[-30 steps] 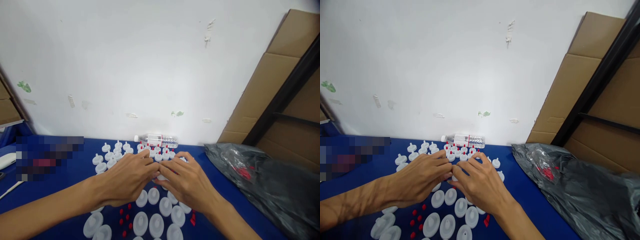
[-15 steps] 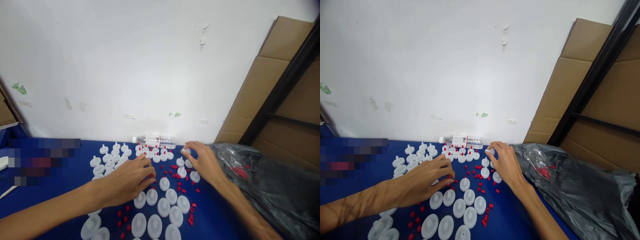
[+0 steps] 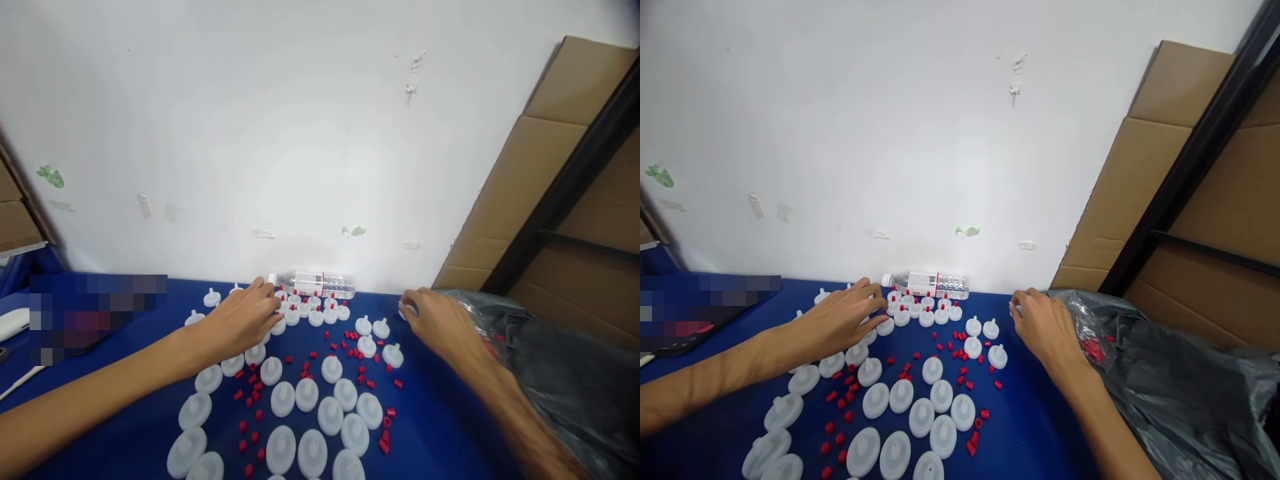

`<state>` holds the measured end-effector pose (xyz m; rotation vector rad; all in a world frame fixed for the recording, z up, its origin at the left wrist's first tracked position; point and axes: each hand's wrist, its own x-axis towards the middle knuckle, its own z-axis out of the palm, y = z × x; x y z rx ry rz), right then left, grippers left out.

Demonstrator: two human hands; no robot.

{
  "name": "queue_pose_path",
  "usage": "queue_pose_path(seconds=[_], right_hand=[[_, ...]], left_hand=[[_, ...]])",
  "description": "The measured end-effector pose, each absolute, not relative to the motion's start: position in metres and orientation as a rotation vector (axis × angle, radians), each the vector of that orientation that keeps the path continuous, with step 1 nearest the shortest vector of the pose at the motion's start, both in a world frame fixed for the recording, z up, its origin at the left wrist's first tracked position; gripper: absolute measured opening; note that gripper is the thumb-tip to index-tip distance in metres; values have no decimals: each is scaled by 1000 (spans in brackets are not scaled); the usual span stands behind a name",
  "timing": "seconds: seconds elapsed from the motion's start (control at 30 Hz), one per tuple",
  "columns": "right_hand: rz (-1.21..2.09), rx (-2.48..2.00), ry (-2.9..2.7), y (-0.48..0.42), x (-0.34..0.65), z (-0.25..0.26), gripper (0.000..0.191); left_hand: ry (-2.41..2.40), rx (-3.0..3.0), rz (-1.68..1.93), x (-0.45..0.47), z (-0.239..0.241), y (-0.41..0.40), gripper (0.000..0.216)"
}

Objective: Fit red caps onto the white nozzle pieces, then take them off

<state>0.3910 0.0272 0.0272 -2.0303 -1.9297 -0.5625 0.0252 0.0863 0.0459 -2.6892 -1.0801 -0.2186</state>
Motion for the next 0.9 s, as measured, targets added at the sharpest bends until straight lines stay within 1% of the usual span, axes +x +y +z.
queue_pose_path(seconds=[0.2,0.5,0.57,0.73,0.83,0.9], right_hand=[[-469,-2132,-1951,25,392,21,15],[-387,-2143,-2000,19,390,32,13],[-411,-2142,-1974,19,389,34,15],[-505,-2062,-1848,20,382,43,30],[-529,-1927,-1810,15,364,50,35],[-546,-1751,-1845,7,342,51,35]], left_hand=[[-1047,-2717,-221,26,44,86,17],[-1067,-2810,-502,30,69,70,24],[-1083,-2839,-534,31,70,67,25],[-1087,-2944,-640,33,69,62,23],[-1051,-3023,-690,36,66,61,24],[-1052,-3084,-750,40,63,60,24]])
